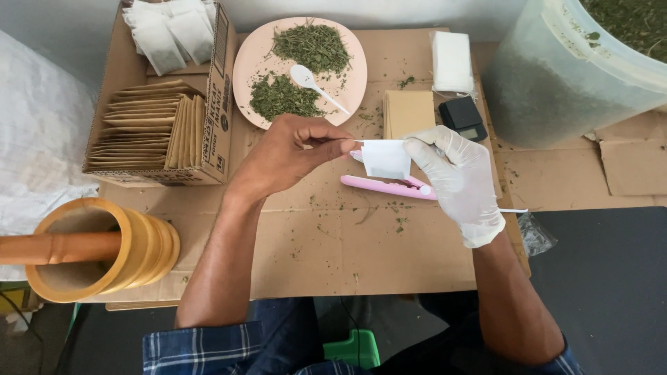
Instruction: Folding and sealing small tea bags using a handheld heat sealer on a cardboard workspace.
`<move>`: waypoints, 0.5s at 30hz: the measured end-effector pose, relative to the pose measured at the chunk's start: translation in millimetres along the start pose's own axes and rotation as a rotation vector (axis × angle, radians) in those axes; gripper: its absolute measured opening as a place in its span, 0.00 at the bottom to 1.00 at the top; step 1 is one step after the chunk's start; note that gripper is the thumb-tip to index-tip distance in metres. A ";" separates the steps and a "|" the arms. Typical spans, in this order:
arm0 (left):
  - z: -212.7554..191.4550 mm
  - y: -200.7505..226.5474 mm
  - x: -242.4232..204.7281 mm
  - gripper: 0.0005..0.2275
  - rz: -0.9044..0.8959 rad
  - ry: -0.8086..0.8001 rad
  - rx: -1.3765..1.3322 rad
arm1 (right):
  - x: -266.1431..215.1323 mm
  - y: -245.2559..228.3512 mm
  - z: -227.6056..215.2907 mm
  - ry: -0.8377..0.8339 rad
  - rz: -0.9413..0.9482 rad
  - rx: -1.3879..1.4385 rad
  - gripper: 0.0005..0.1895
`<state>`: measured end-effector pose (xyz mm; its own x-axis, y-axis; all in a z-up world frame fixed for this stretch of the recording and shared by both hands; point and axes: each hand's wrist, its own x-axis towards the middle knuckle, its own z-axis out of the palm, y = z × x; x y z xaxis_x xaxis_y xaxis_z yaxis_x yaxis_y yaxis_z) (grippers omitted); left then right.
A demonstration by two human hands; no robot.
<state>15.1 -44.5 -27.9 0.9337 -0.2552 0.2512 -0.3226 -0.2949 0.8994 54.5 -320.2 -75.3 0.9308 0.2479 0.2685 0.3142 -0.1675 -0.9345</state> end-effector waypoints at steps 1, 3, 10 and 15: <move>0.0 -0.9 -0.5 0.05 0.001 -0.001 0.001 | -0.1 0.2 -0.6 0.001 -0.001 0.000 0.02; -0.4 -2.8 -2.4 0.06 -0.002 0.002 -0.009 | -0.4 0.4 -1.3 0.003 0.003 0.009 0.01; -6.9 -19.5 -6.3 0.06 -0.008 0.000 0.006 | 0.4 3.0 -3.7 0.012 0.000 0.017 0.01; -8.6 -28.7 -14.1 0.05 -0.071 0.039 0.026 | 0.9 7.1 -5.3 0.024 -0.049 -0.043 0.02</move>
<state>12.5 -24.5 -54.3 0.9595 -0.1970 0.2016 -0.2591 -0.3347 0.9060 58.5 -326.3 -80.5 0.9182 0.2337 0.3197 0.3666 -0.1965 -0.9094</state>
